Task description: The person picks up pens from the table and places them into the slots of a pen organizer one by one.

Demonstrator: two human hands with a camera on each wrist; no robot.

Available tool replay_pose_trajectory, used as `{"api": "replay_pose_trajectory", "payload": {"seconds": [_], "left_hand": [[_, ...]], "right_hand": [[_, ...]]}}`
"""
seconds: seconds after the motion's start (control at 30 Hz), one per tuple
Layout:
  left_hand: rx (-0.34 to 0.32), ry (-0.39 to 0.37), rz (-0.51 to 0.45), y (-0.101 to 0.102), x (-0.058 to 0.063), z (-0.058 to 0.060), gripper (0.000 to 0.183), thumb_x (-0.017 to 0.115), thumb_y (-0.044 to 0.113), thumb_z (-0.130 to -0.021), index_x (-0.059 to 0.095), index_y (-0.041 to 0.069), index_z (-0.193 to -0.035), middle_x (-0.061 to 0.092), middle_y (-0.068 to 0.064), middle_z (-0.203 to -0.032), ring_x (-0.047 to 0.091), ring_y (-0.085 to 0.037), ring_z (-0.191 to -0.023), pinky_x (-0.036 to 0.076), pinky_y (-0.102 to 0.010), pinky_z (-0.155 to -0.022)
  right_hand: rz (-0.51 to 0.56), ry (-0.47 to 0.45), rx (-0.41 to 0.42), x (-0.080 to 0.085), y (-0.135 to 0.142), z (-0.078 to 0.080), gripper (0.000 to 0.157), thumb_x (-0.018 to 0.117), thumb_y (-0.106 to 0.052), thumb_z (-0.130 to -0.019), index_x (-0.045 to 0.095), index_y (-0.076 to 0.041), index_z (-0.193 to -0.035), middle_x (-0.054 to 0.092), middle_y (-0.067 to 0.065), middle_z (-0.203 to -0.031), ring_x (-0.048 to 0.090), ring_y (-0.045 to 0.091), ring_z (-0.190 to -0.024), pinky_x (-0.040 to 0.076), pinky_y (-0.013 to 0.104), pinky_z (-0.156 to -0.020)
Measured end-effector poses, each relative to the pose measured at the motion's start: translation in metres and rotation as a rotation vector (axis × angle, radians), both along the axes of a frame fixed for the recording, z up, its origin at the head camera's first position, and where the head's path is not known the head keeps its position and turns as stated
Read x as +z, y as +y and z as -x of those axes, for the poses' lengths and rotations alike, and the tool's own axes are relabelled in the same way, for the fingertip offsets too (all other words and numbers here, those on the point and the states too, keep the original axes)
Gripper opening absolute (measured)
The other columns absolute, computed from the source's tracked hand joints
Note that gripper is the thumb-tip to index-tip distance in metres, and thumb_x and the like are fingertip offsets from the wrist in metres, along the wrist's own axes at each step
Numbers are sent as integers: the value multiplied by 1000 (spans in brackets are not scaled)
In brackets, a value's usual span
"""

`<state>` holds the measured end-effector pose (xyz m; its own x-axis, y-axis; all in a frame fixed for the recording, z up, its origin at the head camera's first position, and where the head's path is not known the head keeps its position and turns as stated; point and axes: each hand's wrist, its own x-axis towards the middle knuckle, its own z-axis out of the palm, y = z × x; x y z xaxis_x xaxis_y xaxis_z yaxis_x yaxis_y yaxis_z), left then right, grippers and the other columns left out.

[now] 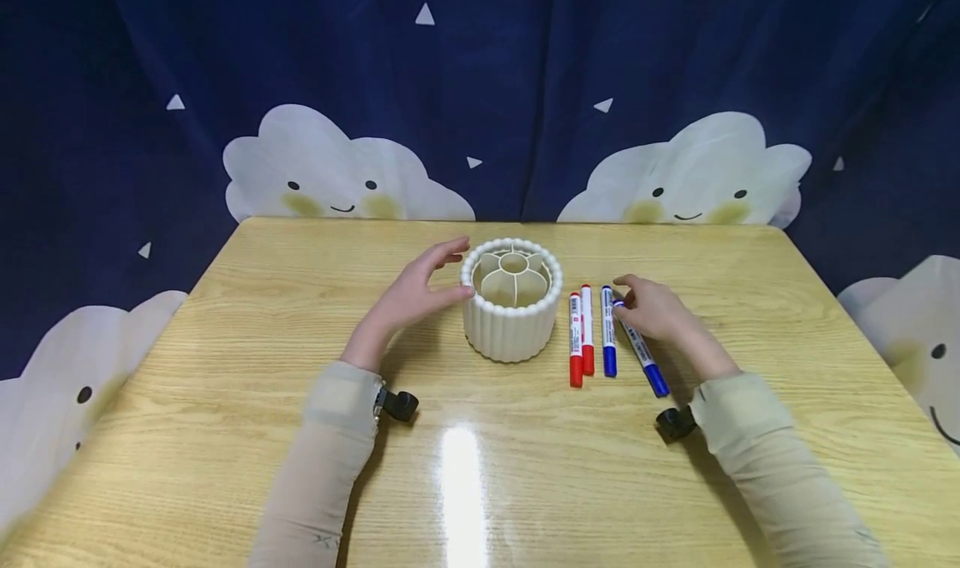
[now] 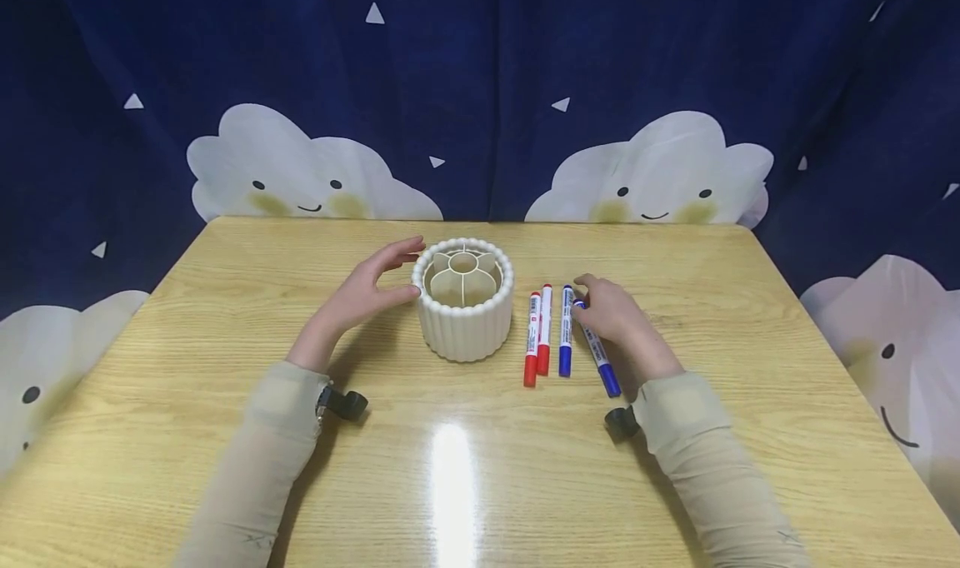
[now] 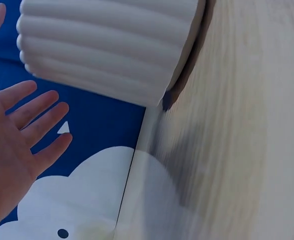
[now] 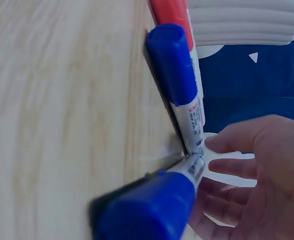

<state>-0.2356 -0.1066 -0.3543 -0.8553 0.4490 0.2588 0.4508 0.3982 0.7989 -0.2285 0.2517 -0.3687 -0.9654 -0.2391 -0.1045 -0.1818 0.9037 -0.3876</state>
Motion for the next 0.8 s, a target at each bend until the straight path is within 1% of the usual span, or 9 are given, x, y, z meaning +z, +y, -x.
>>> {"api": "replay_pose_trajectory", "payload": {"seconds": [0.13,0.33,0.37,0.4,0.5,0.57,0.6,0.7,0.8], "left_hand": [[-14,1,-3,6,-2,2,75,70,40,-76,35,22,-140,42,5,-138,41,-17,-124,28,-37,-106],[-17,-28,51,13,-1,-1,85,76,38,-70,32,23,-141,35,5,-143,37,-21,-127,30,-42,-105],[-17,-40,58,14,4,-5,85,76,35,-70,31,21,-142,34,2,-144,37,-22,-128,30,-43,-105],[-18,-47,58,15,4,-5,87,77,34,-70,31,21,-142,33,2,-145,36,-22,-128,30,-44,-106],[-22,-60,53,15,3,-6,90,78,34,-68,30,21,-142,33,0,-145,37,-22,-127,30,-44,-106],[-24,-72,48,16,2,-5,91,79,35,-67,30,21,-142,34,1,-144,38,-22,-126,31,-44,-105],[-27,-67,43,15,-3,-1,91,79,37,-66,30,24,-142,34,3,-143,39,-20,-125,31,-44,-104],[-29,-66,37,15,-4,0,92,79,37,-66,30,24,-142,35,4,-142,41,-19,-123,33,-42,-103],[-35,-59,27,15,-3,0,92,80,36,-66,30,24,-142,36,3,-141,41,-20,-122,33,-42,-103]], "right_hand": [[-25,13,-10,-3,-1,2,48,55,-16,-84,46,8,-125,58,26,-102,55,31,-85,47,45,-75],[-40,5,-11,-5,-1,5,41,56,-12,-81,55,9,-115,60,22,-95,54,28,-80,47,42,-73],[-42,2,-13,-5,-2,6,39,56,-12,-80,56,9,-114,60,21,-93,54,27,-79,47,41,-72],[-42,-1,-15,-5,-2,5,39,56,-12,-80,57,9,-113,60,21,-93,54,27,-78,46,41,-71],[-40,-11,-25,-2,-3,5,37,55,-12,-80,57,9,-111,61,20,-93,54,26,-79,46,40,-71],[-37,-24,-33,0,-3,4,36,55,-13,-82,57,8,-112,61,21,-96,56,28,-81,47,41,-72],[-32,-27,-36,2,-3,3,36,55,-13,-83,56,7,-113,61,22,-98,56,29,-83,47,41,-73],[-12,-34,-51,8,-5,2,35,54,-14,-85,54,5,-115,59,24,-102,57,30,-86,48,42,-73],[9,-28,-53,15,-7,2,35,52,-14,-87,52,4,-116,58,25,-104,56,32,-88,48,42,-73]]}}
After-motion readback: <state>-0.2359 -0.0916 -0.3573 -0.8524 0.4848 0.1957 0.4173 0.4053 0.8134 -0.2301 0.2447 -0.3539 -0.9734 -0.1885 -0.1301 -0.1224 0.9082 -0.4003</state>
